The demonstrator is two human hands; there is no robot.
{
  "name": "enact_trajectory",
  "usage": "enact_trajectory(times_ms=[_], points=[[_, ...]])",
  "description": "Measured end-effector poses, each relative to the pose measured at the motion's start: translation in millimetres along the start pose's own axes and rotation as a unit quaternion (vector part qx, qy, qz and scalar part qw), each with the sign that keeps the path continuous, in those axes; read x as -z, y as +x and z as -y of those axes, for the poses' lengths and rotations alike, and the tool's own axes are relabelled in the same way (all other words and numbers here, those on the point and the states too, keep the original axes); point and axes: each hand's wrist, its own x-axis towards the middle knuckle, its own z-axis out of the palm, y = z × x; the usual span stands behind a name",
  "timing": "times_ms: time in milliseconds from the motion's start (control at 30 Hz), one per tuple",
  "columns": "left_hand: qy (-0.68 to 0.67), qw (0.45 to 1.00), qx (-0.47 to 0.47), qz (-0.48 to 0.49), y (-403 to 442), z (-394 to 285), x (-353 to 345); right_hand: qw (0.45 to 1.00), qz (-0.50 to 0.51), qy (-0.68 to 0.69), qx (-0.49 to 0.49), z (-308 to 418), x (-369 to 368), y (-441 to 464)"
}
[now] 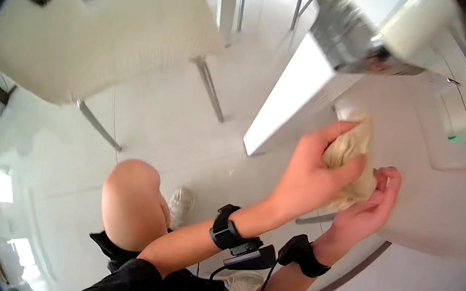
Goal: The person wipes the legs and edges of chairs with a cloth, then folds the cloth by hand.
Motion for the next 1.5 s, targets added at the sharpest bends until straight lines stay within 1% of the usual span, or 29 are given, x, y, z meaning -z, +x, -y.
enact_trajectory(times_ms=[33, 133, 233, 267, 367, 400, 500, 533, 567, 600, 633, 700, 733, 800, 867, 900, 967, 1000, 1100, 1167, 1200, 1233, 1267, 1300, 1400, 1500], points=[[0.019, 0.999, -0.004, 0.029, 0.7, -3.3, -3.3, 0.999, -0.007, -0.012, 0.04, -0.1, 4.2, 3.7], [0.067, 0.989, -0.009, 0.129, 5.3, -12.5, -18.0, 0.998, -0.029, -0.054, -0.024, 30.0, -9.6, 9.1], [0.091, 0.969, 0.005, 0.23, 13.1, -23.4, -29.9, 0.993, 0.067, 0.076, -0.06, 31.8, 13.3, 15.6], [0.104, 0.96, 0.02, 0.258, 22.4, -26.3, -31.1, 0.983, 0.1, 0.112, -0.105, 35.1, 18.8, 19.8], [0.12, 0.934, 0.059, 0.331, 37.7, -20.5, -33.4, 0.979, 0.124, 0.117, -0.115, 48.6, 27.9, 17.3], [0.117, 0.924, 0.069, 0.357, 39.7, -15.5, -31.8, 0.986, 0.08, 0.093, -0.112, 48.0, 28.5, 12.3], [0.072, 0.925, 0.089, 0.363, 25.8, 14.8, -21.1, 0.968, 0.145, -0.054, -0.195, 49.0, 55.3, -6.4], [0.099, 0.922, 0.128, 0.351, 18.6, 24.1, -15.1, 0.964, 0.146, -0.112, -0.194, 46.2, 64.6, -16.0], [0.128, 0.917, 0.163, 0.341, 7.9, 32.9, -6.6, 0.942, 0.168, -0.179, -0.23, 51.5, 73.5, -22.0], [0.158, 0.909, 0.2, 0.33, 0.5, 42.7, -0.6, 0.912, 0.19, -0.242, -0.271, 55.3, 82.4, -26.8], [0.206, 0.895, 0.216, 0.331, -4.9, 51.5, 0.8, 0.875, 0.214, -0.303, -0.31, 57.5, 91.4, -31.9], [0.303, 0.863, 0.237, 0.329, -14.6, 68.0, 2.5, 0.855, 0.179, -0.338, -0.351, 49.7, 114.6, -46.4], [0.323, 0.85, 0.242, 0.34, -20.4, 71.4, 2.9, 0.843, 0.164, -0.355, -0.371, 45.8, 124.3, -55.8], [0.36, 0.825, 0.249, 0.358, -27.1, 69.6, 0.0, 0.831, 0.124, -0.433, -0.327, 45.4, 137.8, -62.2], [0.357, 0.836, 0.228, 0.348, -31.8, 85.4, 5.9, 0.817, 0.091, -0.504, -0.265, 45.1, 145.0, -65.2], [0.354, 0.843, 0.217, 0.341, -35.2, 91.7, 9.3, 0.822, 0.07, -0.506, -0.252, 46.8, 146.2, -64.9], [0.383, 0.839, 0.202, 0.329, -33.8, 101.2, 10.2, 0.83, 0.033, -0.508, -0.227, 47.2, 151.3, -62.8], [0.4, 0.836, 0.197, 0.32, -33.6, 105.5, 10.9, 0.828, 0.009, -0.511, -0.23, 41.5, 160.0, -64.0], [0.451, 0.854, 0.007, 0.261, -39.3, 129.5, 16.3, 0.878, -0.027, -0.446, -0.172, 31.3, 168.6, -58.5], [0.365, 0.892, 0.153, 0.22, -38.9, 139.4, 2.7, 0.873, -0.049, -0.413, -0.254, 13.4, 195.1, -59.5], [0.316, 0.9, 0.227, 0.199, -40.1, 146.5, -4.7, 0.867, -0.062, -0.397, -0.296, 11.5, 196.2, -56.4], [0.238, 0.921, 0.239, 0.195, -41.3, 151.9, -10.8, 0.891, -0.15, -0.317, -0.287, 11.2, 192.1, -55.9], [0.161, 0.935, 0.254, 0.187, -43.5, 161.3, -18.6, 0.902, -0.236, -0.231, -0.279, 6.9, 188.5, -55.6], [0.081, 0.946, 0.261, 0.175, -46.9, 168.2, -25.9, 0.9, -0.315, -0.143, -0.264, 4.9, 178.4, -54.5], [-0.034, 0.969, 0.197, 0.147, -62.4, 193.6, -67.8, 0.943, -0.282, 0.017, -0.176, -15.8, 177.6, -62.2], [-0.059, 0.953, 0.259, 0.142, -69.9, 193.7, -84.5, 0.922, -0.323, 0.0, -0.212, -12.5, 155.1, -54.0]])
